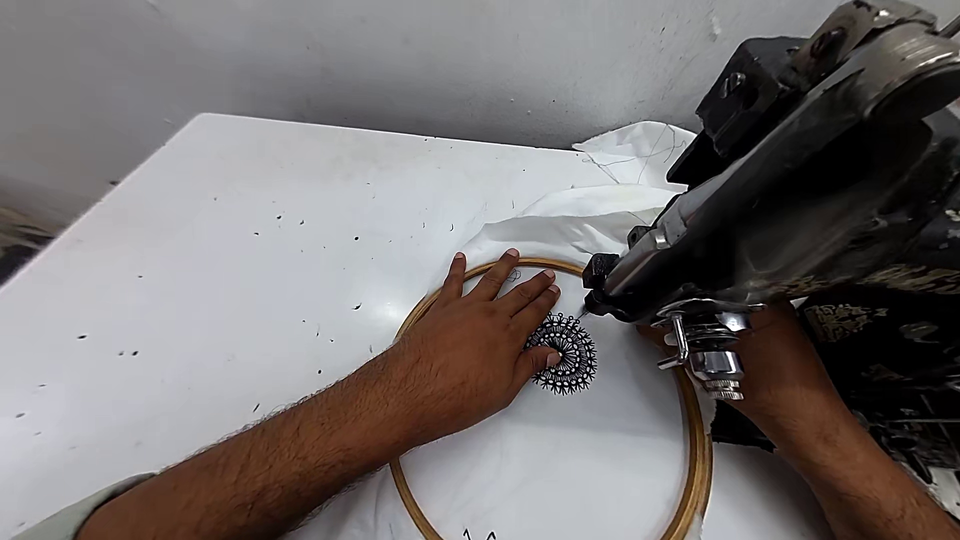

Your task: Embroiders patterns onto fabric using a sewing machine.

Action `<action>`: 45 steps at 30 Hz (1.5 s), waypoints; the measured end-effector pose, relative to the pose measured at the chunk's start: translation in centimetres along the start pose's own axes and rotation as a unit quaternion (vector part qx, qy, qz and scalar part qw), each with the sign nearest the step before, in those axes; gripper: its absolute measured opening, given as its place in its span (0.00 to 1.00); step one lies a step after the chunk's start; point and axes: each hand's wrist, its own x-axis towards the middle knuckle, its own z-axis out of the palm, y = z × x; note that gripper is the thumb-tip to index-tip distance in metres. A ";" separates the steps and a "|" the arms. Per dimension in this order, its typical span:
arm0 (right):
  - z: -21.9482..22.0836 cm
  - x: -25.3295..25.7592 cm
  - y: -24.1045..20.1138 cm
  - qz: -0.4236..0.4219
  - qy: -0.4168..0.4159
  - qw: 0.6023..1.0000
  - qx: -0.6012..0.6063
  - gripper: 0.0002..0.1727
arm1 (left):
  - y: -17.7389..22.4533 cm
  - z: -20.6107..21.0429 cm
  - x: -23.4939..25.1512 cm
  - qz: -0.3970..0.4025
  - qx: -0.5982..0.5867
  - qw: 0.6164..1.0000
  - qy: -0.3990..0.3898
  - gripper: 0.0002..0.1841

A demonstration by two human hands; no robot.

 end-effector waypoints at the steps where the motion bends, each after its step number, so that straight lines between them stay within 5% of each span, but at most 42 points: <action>1: 0.1 0.0 0.1 -0.003 0.002 1.000 0.003 0.14 | 0.0 -0.1 -0.1 -0.002 0.001 1.000 -0.005 0.36; 19: 0.3 -0.4 0.1 -0.035 0.017 0.999 0.002 0.13 | -0.1 -0.3 -0.1 -0.009 -0.001 1.000 -0.012 0.35; 28: -2.0 0.7 -0.5 0.024 -0.096 0.993 -0.063 0.12 | -0.2 -0.2 0.0 0.000 -0.002 1.000 -0.001 0.35; 45: -0.5 0.3 0.1 -0.015 -0.034 0.999 -0.018 0.13 | 0.3 0.2 0.1 0.000 -0.003 1.000 0.002 0.34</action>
